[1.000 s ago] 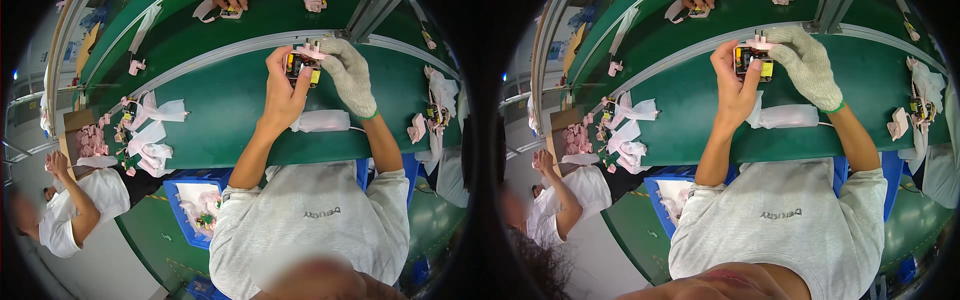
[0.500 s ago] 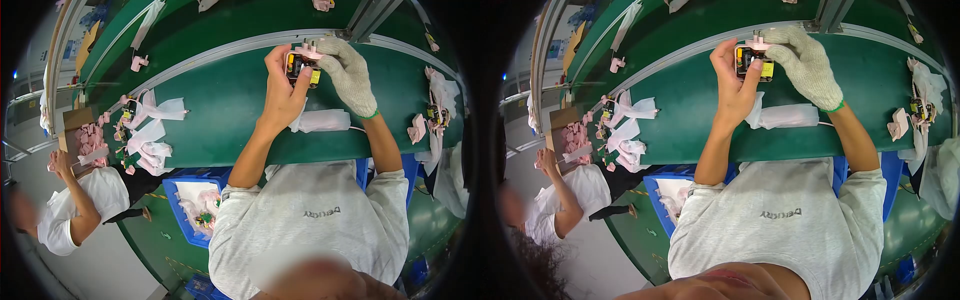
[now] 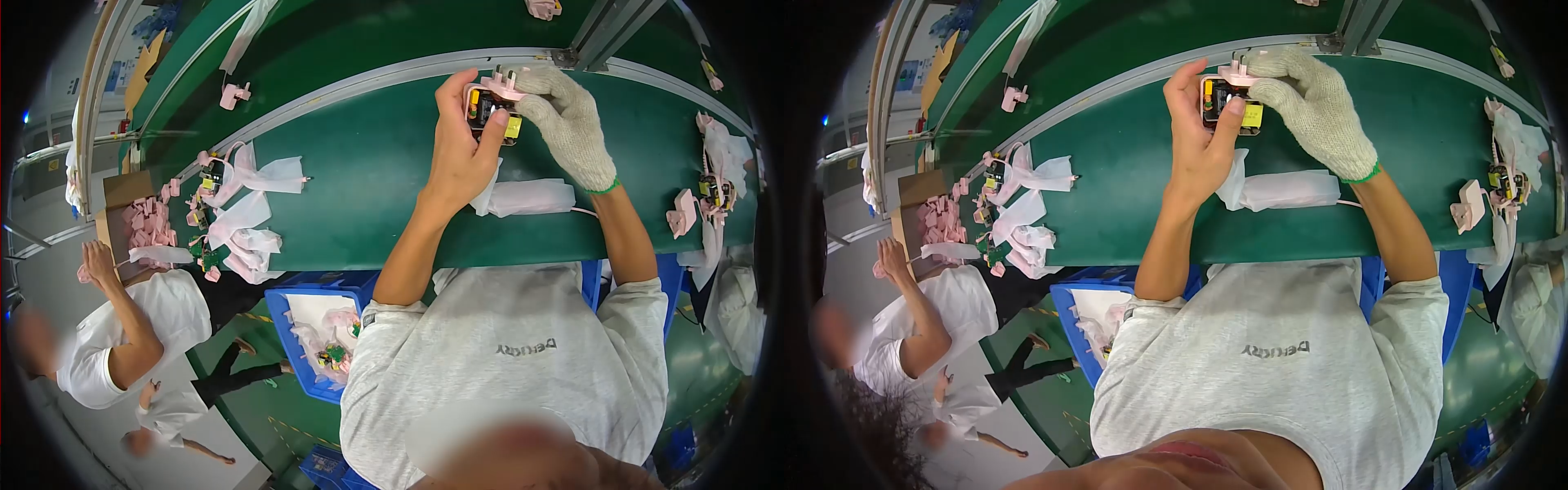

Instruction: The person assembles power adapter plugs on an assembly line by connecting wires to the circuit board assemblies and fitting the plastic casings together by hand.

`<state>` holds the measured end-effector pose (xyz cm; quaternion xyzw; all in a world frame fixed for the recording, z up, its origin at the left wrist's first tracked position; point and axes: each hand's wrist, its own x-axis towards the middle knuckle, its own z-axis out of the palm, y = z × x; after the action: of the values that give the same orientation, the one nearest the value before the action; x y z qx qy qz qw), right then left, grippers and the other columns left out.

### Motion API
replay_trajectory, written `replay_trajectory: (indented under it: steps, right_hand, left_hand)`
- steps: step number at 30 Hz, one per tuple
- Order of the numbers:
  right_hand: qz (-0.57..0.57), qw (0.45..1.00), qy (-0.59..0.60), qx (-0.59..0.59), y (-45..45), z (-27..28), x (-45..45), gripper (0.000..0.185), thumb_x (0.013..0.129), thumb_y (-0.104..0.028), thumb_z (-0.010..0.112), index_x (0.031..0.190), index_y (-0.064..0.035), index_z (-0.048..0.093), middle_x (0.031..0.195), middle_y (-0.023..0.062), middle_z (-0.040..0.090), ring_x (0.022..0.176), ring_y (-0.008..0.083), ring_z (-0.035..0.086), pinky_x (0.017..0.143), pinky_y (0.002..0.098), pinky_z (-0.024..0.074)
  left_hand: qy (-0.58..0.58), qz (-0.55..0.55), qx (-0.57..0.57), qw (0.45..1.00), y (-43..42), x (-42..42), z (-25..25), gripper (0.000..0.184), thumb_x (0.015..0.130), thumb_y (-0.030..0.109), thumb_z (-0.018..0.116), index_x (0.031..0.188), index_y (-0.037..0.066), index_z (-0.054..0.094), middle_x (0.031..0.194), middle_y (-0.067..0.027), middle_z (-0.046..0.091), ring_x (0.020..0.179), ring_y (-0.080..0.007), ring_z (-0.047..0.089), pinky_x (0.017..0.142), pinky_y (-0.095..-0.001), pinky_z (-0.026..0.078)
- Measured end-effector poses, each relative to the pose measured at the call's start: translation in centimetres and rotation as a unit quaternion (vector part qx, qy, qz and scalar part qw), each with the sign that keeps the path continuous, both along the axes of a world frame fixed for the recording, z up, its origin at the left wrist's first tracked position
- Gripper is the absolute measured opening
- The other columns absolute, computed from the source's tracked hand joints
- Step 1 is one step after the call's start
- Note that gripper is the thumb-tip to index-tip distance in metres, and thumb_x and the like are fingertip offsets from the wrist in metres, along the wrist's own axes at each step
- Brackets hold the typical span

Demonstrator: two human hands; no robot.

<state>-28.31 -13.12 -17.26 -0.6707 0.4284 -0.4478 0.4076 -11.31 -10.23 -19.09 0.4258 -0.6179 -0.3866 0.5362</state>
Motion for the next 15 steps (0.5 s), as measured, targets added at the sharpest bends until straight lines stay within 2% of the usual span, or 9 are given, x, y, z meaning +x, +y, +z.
replay_trajectory:
  steps: [3, 6, 7, 9, 10, 11, 12, 14, 15]
  right_hand:
    - [0.001, 1.0, -0.012, 0.02, -0.2, -1.0, 0.0, 0.02, 0.093, -0.007, 0.061, 0.11, 0.003, 0.065, 0.114, 0.0083, 0.064, 0.102, 0.015, 0.06, 0.092, 0.0283, 0.0485]
    - [0.029, 0.997, -0.047, 0.057, -1.4, -2.2, 0.5, 0.019, 0.093, -0.007, 0.061, 0.108, 0.0031, 0.065, 0.115, 0.0087, 0.063, 0.104, 0.0155, 0.06, 0.092, 0.0284, 0.0483]
    - [0.027, 0.994, -0.088, 0.053, -1.4, -2.4, 0.5, 0.019, 0.093, -0.006, 0.06, 0.109, 0.0027, 0.065, 0.116, 0.0086, 0.063, 0.105, 0.0156, 0.06, 0.093, 0.0287, 0.0481]
    - [0.043, 0.99, -0.127, 0.052, -1.2, -2.0, 0.5, 0.019, 0.093, -0.006, 0.06, 0.109, 0.0024, 0.065, 0.116, 0.0085, 0.063, 0.106, 0.0156, 0.059, 0.093, 0.0291, 0.0479]
    - [0.027, 0.998, -0.05, 0.022, -1.2, -1.1, 0.3, 0.02, 0.092, -0.005, 0.06, 0.111, 0.0021, 0.064, 0.118, 0.0095, 0.063, 0.107, 0.0171, 0.06, 0.094, 0.0296, 0.0481]
    - [0.007, 1.0, 0.027, -0.012, -1.1, -0.3, 0.1, 0.022, 0.092, -0.004, 0.06, 0.113, 0.0018, 0.064, 0.119, 0.0104, 0.063, 0.108, 0.0185, 0.06, 0.094, 0.03, 0.0482]
    - [0.016, 0.999, 0.027, -0.018, -0.9, 0.4, 0.2, 0.022, 0.092, -0.004, 0.06, 0.113, 0.0018, 0.064, 0.119, 0.0104, 0.063, 0.108, 0.0185, 0.06, 0.094, 0.03, 0.0482]
    - [0.06, 0.979, 0.085, -0.177, -0.3, 1.7, 0.5, 0.028, 0.09, -0.005, 0.062, 0.118, 0.0011, 0.061, 0.123, 0.0114, 0.062, 0.111, 0.0217, 0.06, 0.096, 0.0316, 0.0474]
    - [0.099, 0.956, 0.103, -0.257, 0.0, 2.1, 1.5, 0.031, 0.09, -0.005, 0.063, 0.12, 0.0007, 0.06, 0.125, 0.0119, 0.062, 0.112, 0.0233, 0.06, 0.097, 0.0323, 0.0469]
  left_hand:
    - [-0.021, 0.004, 0.007, 1.0, -0.1, 0.1, -0.2, 0.053, 0.094, 0.013, 0.06, 0.138, -0.002, 0.035, 0.119, -0.0206, 0.053, 0.098, -0.0266, 0.058, 0.088, -0.0381, 0.048]
    - [-0.04, 0.001, -0.033, 0.999, -0.6, 0.6, -1.1, 0.054, 0.093, 0.013, 0.061, 0.14, 0.0, 0.036, 0.123, -0.0202, 0.051, 0.101, -0.0273, 0.058, 0.089, -0.0385, 0.049]
    - [-0.049, 0.024, -0.035, 0.998, -0.7, 1.2, -1.0, 0.054, 0.093, 0.013, 0.061, 0.14, 0.0, 0.036, 0.123, -0.0202, 0.051, 0.101, -0.0273, 0.058, 0.089, -0.0385, 0.049]
    - [-0.032, 0.0, -0.012, 0.999, -0.8, 1.2, -0.5, 0.059, 0.092, 0.012, 0.065, 0.141, -0.001, 0.036, 0.117, -0.0146, 0.056, 0.099, -0.0188, 0.057, 0.087, -0.0316, 0.049]
    - [-0.02, -0.019, -0.001, 1.0, -0.9, 1.3, 0.4, 0.061, 0.091, 0.012, 0.067, 0.142, -0.001, 0.035, 0.114, -0.0119, 0.058, 0.098, -0.0145, 0.057, 0.085, -0.0281, 0.048]
    - [-0.021, -0.009, -0.006, 1.0, -0.9, 1.5, 1.4, 0.061, 0.091, 0.012, 0.067, 0.142, -0.001, 0.035, 0.114, -0.0119, 0.058, 0.098, -0.0145, 0.057, 0.085, -0.0281, 0.048]
    - [0.006, -0.034, 0.046, 0.998, -0.8, 1.7, 2.6, 0.061, 0.089, 0.012, 0.069, 0.141, -0.001, 0.039, 0.114, -0.0114, 0.059, 0.098, -0.0145, 0.057, 0.086, -0.0283, 0.049]
    - [0.065, -0.081, 0.151, 0.983, -0.2, 2.7, 4.8, 0.061, 0.085, 0.013, 0.074, 0.138, -0.001, 0.046, 0.114, -0.0105, 0.06, 0.097, -0.0145, 0.058, 0.086, -0.0287, 0.05]
    - [0.065, -0.051, 0.147, 0.986, 0.4, 4.3, 4.9, 0.061, 0.085, 0.013, 0.074, 0.138, -0.001, 0.046, 0.114, -0.0105, 0.06, 0.097, -0.0145, 0.058, 0.086, -0.0287, 0.05]
